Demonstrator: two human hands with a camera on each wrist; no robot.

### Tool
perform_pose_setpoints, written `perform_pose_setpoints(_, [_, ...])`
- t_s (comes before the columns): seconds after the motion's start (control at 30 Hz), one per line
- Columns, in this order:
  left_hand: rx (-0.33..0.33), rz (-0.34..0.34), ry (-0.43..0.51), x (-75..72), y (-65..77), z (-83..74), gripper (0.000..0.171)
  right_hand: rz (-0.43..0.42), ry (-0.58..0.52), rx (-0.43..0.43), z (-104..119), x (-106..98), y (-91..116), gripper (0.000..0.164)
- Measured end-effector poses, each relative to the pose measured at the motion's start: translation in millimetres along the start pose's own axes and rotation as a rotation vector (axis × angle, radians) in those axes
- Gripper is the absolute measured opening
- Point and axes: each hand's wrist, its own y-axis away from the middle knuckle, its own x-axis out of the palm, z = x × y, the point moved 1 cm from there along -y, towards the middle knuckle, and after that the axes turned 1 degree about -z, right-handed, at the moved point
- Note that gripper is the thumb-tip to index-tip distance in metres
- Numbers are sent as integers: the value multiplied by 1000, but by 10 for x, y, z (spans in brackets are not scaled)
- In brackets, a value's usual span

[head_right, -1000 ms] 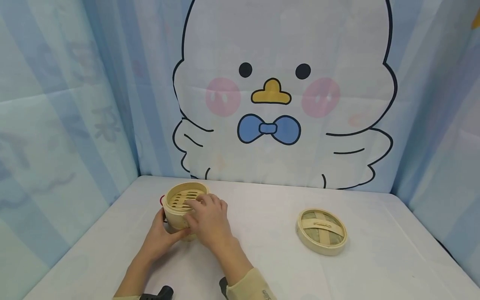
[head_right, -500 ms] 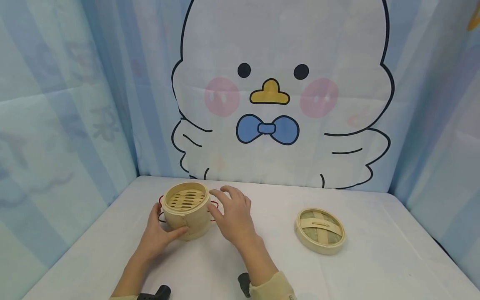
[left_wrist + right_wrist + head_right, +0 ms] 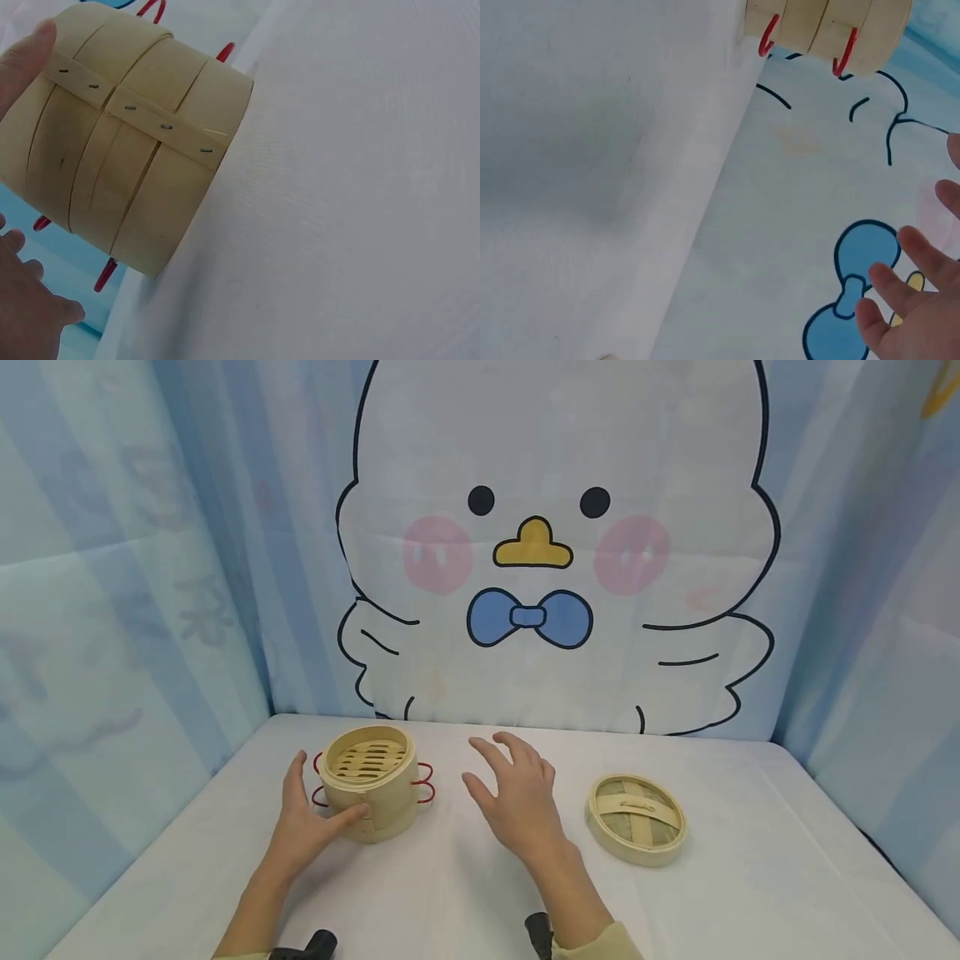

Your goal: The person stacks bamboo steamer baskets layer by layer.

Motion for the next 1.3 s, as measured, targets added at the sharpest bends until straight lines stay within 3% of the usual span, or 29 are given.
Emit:
perform_pose_setpoints(0.43, [86,-30,-15,66,5,-101,125,-15,21,61,-341,-317,160,49])
perform_pose_setpoints(0.67, [87,-15,-7,59,15,-121,122,20,38,175,-610,-482,306,51])
perform_pose_setpoints(1.07, [109,-2,-20,72,16,-114,122,-39,53,209,-851,-656,420,49])
perform_pose_setpoints(1.3, [111,10,-38,72,19,-145,123,33,88,324,-950,-729,439,51])
